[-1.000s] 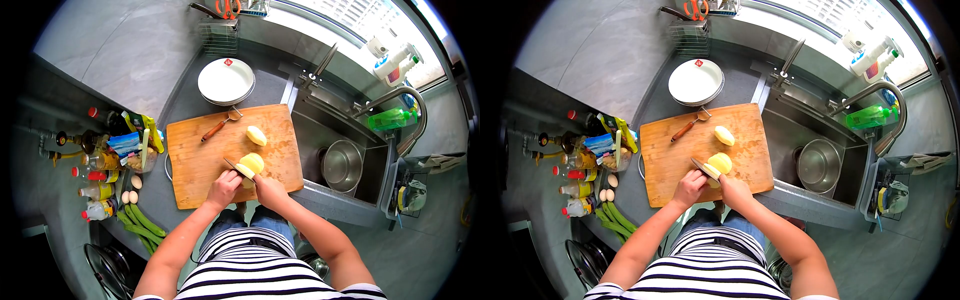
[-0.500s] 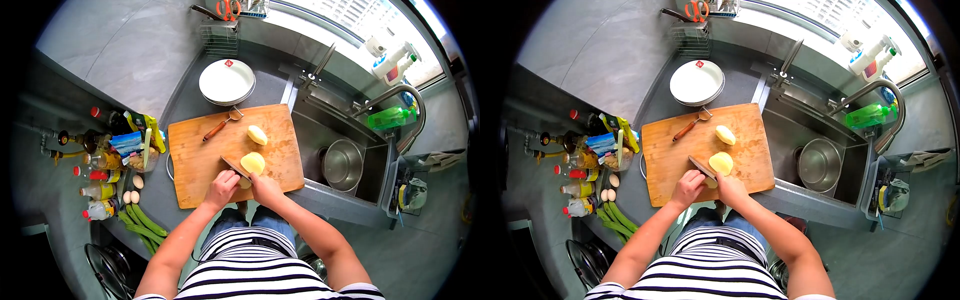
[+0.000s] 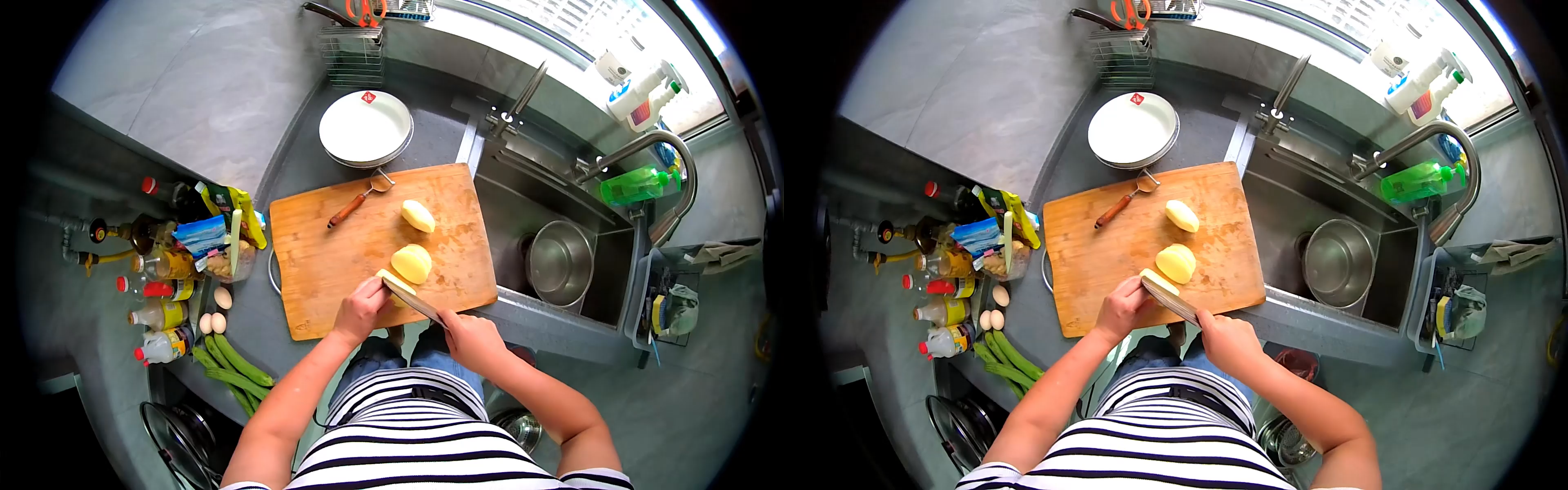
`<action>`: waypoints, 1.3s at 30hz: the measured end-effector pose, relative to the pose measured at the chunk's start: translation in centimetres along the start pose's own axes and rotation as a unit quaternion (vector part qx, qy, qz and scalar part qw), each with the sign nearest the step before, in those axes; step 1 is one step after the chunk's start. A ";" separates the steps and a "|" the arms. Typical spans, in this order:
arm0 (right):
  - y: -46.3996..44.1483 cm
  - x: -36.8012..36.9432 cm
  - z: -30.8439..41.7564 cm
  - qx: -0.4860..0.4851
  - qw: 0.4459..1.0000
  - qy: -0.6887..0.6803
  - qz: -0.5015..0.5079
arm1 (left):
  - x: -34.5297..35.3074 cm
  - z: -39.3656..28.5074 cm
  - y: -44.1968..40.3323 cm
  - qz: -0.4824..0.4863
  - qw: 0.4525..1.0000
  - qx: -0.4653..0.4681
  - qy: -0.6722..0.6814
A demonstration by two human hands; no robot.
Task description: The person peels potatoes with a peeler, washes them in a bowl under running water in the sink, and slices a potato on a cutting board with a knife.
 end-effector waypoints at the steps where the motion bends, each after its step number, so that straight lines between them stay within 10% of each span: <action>1: 0.2 -0.2 0.1 -0.003 1.000 0.006 -0.006 | 0.0 -0.1 0.0 -0.001 1.000 0.001 -0.001; 39: -1.9 0.8 -0.2 -0.021 0.998 -0.033 -0.050 | -0.2 0.1 0.3 -0.014 1.000 -0.006 0.009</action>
Point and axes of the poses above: each hand's wrist, its own y-axis away from the middle knuckle, its own x-axis out of the palm, z = x × y, the point moved 8 cm from there along -y, towards the middle knuckle, and after that the axes turned 15 degrees about -x, right-handed, at the moved point
